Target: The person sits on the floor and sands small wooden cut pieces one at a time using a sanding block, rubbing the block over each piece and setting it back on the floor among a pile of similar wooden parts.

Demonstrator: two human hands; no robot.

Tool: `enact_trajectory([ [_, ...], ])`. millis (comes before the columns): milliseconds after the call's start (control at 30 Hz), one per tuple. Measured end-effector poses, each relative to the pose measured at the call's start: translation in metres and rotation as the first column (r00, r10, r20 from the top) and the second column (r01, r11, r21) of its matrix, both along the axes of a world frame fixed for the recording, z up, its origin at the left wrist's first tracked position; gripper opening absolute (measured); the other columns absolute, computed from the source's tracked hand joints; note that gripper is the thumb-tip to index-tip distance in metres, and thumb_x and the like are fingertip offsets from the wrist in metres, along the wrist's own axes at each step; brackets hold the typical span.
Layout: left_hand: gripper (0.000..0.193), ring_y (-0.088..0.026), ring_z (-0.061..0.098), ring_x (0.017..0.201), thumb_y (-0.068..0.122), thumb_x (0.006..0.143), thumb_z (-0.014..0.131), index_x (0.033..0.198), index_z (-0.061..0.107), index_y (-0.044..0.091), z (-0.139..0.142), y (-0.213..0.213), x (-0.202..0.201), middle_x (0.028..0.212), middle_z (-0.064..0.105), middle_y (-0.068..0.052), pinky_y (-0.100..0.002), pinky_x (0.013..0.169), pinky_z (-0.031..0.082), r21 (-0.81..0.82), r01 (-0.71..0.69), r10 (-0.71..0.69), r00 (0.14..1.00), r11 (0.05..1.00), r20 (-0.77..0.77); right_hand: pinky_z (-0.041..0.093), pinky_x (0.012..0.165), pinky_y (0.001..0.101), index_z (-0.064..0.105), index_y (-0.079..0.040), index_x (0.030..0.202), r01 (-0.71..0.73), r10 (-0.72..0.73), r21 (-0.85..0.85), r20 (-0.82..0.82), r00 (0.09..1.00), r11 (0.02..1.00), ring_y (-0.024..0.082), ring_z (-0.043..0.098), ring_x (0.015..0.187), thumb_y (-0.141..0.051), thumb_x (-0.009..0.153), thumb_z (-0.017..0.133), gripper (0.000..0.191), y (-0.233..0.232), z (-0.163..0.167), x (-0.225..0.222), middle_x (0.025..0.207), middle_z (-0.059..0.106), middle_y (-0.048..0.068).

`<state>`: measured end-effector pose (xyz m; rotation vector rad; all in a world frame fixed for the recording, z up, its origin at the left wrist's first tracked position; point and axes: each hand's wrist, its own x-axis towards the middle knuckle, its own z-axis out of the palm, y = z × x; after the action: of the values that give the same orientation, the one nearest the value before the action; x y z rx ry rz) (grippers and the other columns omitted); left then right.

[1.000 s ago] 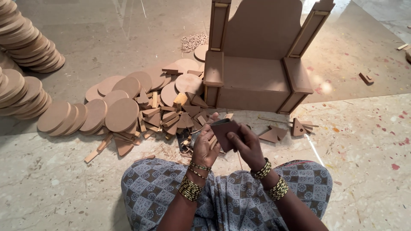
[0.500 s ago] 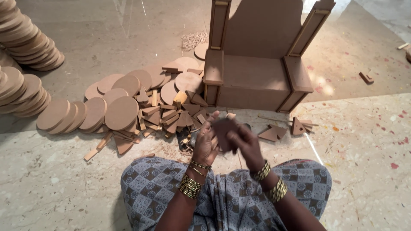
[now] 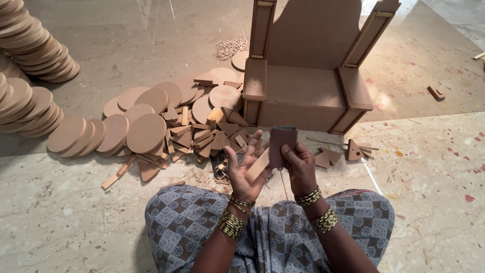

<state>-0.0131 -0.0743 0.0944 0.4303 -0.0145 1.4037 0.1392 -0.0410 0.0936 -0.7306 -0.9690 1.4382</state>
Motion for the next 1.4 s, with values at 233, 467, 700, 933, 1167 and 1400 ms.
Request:
enact_trajectory([
  [233,0.104,-0.027,0.052,0.138,0.084,0.089,0.035,0.158,0.032,0.006,0.004,0.003,-0.003,0.152,0.05,-0.019,-0.042,0.117,0.043,-0.024,-0.093,0.084,0.963,0.995,-0.256,0.054,0.054,0.0232,0.068,-0.002,0.116,-0.05,0.04,0.05,0.197,0.98,0.997,0.009,0.068,0.068,-0.017,0.099,0.067,0.023,0.005,-0.001,0.009,0.088,0.074,0.005],
  [467,0.103,-0.033,0.057,0.128,0.084,0.092,0.033,0.158,0.034,0.006,-0.002,0.008,-0.005,0.142,0.056,-0.028,-0.045,0.11,0.046,0.012,-0.189,0.183,0.927,0.982,-0.326,0.051,0.042,0.0207,0.068,-0.004,0.119,0.066,-0.155,0.213,0.434,0.887,0.975,0.009,0.065,0.053,-0.02,0.099,0.064,0.025,0.002,0.0,0.006,0.081,0.074,0.01],
  [700,0.103,-0.029,0.063,0.126,0.084,0.088,0.03,0.156,0.036,0.007,0.0,0.009,-0.007,0.139,0.061,-0.024,-0.044,0.111,0.05,-0.084,-0.126,0.103,0.965,0.988,-0.239,0.056,0.044,0.0213,0.061,0.0,0.123,0.073,-0.204,0.27,0.496,0.844,0.96,0.008,0.069,0.058,-0.019,0.099,0.065,0.031,0.005,0.008,0.004,0.087,0.073,0.009],
  [933,0.097,-0.032,0.062,0.12,0.085,0.088,0.03,0.152,0.036,0.012,0.0,0.012,-0.004,0.135,0.062,-0.025,-0.046,0.101,0.05,-0.094,-0.072,0.059,0.989,0.993,-0.136,0.051,0.041,0.0209,0.063,-0.002,0.122,-0.071,-0.086,0.286,0.5,0.862,0.956,0.008,0.062,0.051,-0.02,0.099,0.066,0.03,-0.015,-0.008,-0.007,0.079,0.071,0.006],
  [1167,0.101,-0.031,0.062,0.125,0.084,0.094,0.03,0.158,0.037,0.007,-0.003,0.01,-0.005,0.138,0.06,-0.025,-0.043,0.11,0.051,-0.058,-0.068,0.058,0.984,0.996,-0.167,0.055,0.051,0.0229,0.062,0.006,0.123,0.148,-0.183,0.144,0.272,0.945,0.978,0.008,0.07,0.067,-0.017,0.104,0.067,0.03,0.016,-0.006,0.012,0.093,0.073,0.008],
  [1400,0.108,-0.036,0.053,0.132,0.089,0.087,0.028,0.16,0.023,0.009,-0.001,0.014,-0.005,0.154,0.047,-0.025,-0.049,0.108,0.048,0.128,-0.226,0.259,0.813,0.966,-0.521,0.052,0.042,0.0211,0.061,0.0,0.13,-0.167,0.109,0.104,0.421,0.9,0.98,0.008,0.065,0.053,-0.017,0.096,0.069,0.039,-0.028,-0.01,0.001,0.085,0.073,0.008],
])
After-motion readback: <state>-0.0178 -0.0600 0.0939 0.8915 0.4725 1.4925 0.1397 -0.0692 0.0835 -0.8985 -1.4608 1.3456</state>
